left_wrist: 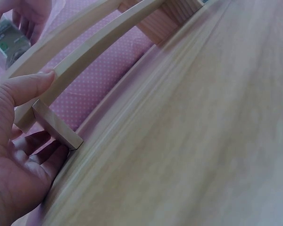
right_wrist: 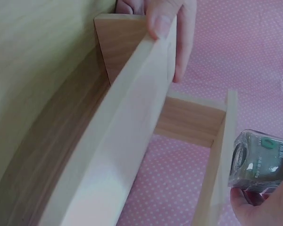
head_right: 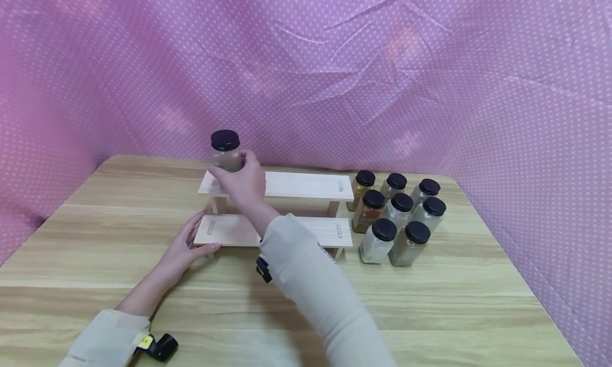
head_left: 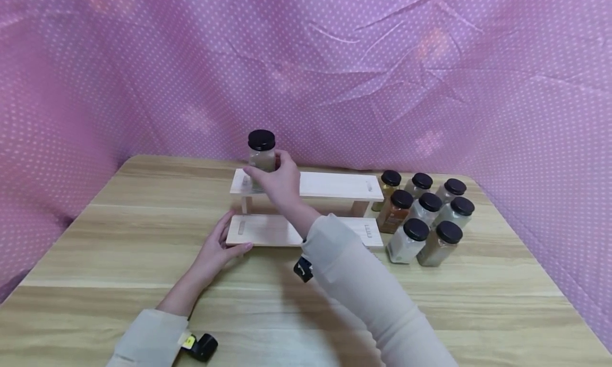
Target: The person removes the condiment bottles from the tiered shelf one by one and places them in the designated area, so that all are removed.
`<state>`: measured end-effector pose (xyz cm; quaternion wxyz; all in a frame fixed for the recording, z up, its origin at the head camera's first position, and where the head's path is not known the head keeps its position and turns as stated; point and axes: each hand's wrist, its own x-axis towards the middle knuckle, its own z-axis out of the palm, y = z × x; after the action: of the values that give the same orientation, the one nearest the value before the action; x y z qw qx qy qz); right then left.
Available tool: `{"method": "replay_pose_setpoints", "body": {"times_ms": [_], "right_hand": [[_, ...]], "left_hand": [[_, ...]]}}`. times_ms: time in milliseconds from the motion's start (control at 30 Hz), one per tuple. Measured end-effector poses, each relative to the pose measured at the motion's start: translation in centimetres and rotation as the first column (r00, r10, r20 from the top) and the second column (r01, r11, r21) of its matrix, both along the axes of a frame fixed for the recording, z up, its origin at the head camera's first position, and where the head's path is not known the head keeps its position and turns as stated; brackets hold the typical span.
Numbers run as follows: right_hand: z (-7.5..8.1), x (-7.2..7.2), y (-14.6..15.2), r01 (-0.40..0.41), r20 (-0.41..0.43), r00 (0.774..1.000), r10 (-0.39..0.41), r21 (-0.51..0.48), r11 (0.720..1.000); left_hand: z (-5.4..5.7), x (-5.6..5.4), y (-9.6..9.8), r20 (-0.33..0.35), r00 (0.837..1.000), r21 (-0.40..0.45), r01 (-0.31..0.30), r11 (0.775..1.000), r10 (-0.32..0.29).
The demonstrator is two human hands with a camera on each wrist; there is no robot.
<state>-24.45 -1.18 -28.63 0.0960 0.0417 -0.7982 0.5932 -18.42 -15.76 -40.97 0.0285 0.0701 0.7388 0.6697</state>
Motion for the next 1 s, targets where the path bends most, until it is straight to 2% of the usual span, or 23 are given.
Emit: {"method": "replay_pose_setpoints", "body": {"times_ms": [267,467,767,1000], "right_hand": [[0.1,0.0,1.9,-0.033,-0.023,0.999,0.032,-0.054,0.998],[0.6,0.3,3.7,-0.046,-0.032,0.998,0.045,-0.042,0.998],[1.6,1.3,6.6,-0.086,-0.021,0.996,0.085,-0.048,0.995],[2.3,2.5,8.3,-0.132,-0.041,0.991,0.130,-0.074,0.988]], "left_hand": [[0.0,-0.1,0.0,0.002,1.000,-0.007,0.002,1.000,-0.002],[-0.1,-0.2,-0.1,0.001,1.000,-0.010,-0.005,1.000,0.005],[0.0,0.1,0.1,-0.078,0.997,-0.014,-0.006,1.000,0.005],[-0.1,0.0,0.0,-0.021,1.000,-0.020,-0.008,1.000,0.008]]}}
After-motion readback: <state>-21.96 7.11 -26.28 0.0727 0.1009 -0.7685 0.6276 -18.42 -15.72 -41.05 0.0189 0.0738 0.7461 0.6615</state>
